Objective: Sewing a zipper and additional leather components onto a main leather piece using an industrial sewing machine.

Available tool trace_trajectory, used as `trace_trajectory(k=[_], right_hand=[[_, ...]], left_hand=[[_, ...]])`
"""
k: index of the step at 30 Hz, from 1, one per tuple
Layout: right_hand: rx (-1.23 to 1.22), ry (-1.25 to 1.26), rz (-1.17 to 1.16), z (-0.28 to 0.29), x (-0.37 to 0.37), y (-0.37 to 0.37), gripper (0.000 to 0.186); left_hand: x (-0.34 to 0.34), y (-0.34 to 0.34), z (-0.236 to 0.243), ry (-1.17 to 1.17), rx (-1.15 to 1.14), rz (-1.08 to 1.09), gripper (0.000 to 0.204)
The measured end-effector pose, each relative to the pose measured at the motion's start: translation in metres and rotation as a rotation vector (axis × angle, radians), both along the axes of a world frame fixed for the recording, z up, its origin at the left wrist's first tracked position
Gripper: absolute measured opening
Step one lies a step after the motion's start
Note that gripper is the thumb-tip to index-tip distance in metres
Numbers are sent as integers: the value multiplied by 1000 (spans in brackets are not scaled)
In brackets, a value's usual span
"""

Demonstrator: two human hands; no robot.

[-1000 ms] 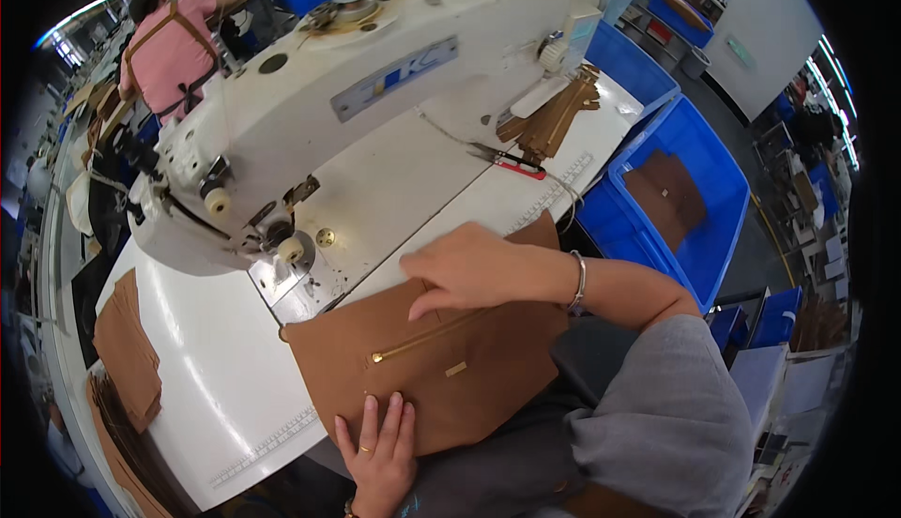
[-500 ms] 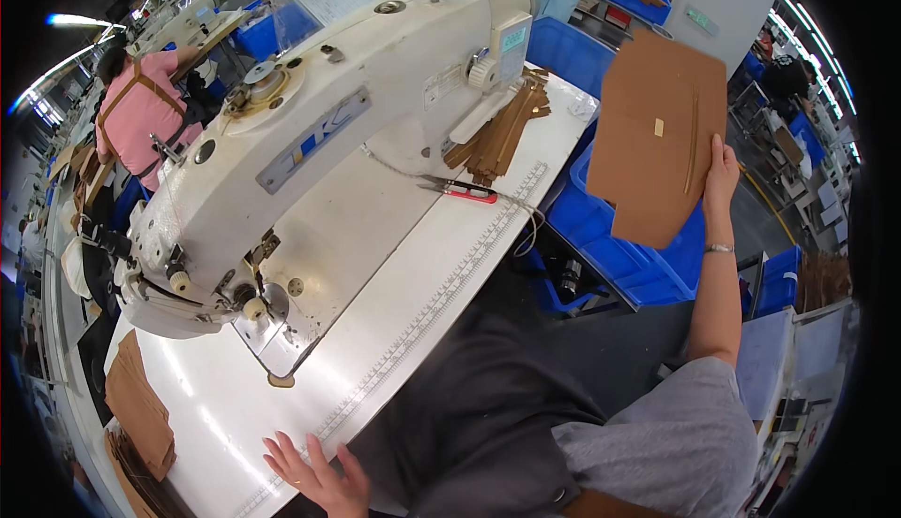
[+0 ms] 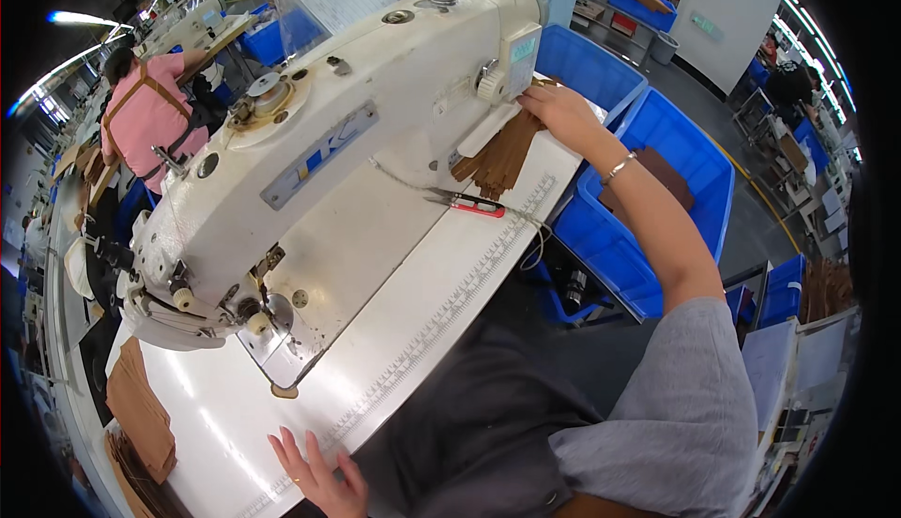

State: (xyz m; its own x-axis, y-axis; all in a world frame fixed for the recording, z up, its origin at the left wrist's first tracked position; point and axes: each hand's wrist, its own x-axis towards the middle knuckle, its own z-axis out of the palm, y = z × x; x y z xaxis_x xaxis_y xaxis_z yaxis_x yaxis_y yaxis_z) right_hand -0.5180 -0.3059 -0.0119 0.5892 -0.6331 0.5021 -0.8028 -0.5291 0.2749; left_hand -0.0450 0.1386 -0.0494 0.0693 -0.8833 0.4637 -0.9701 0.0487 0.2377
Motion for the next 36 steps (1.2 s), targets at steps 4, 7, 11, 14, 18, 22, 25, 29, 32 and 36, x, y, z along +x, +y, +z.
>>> trace_trajectory(k=[4,7,11,14,18,22,25,29,32,36], right_hand=[[64,207,1,4,8,-18,13],[51,262,39,9,1,-18,11],[-10,91,101,17,-2,-3,15],[-156,-132,113,25,5,19,21],[-146,-471,231,53,33,57,26],[-188,-207,567,75,87,117,34],[23,-107,906,62,147,161,32],[203,-214,1210,20,221,197,30],[266,-280,1194,-2,257,211,32],[307,-321,1244,-8,275,213,32]], left_hand=[[0,-1,0,-5,25,9,60],[0,0,0,-11,22,4,60],[0,0,0,-1,19,8,57],[-2,0,3,14,26,8,56],[-7,-5,9,-33,-37,23,49],[-8,-4,22,54,75,7,53],[1,-1,32,101,153,12,58],[54,-3,48,97,149,134,47],[133,-16,59,-65,24,401,34],[238,-33,71,-188,108,744,22]])
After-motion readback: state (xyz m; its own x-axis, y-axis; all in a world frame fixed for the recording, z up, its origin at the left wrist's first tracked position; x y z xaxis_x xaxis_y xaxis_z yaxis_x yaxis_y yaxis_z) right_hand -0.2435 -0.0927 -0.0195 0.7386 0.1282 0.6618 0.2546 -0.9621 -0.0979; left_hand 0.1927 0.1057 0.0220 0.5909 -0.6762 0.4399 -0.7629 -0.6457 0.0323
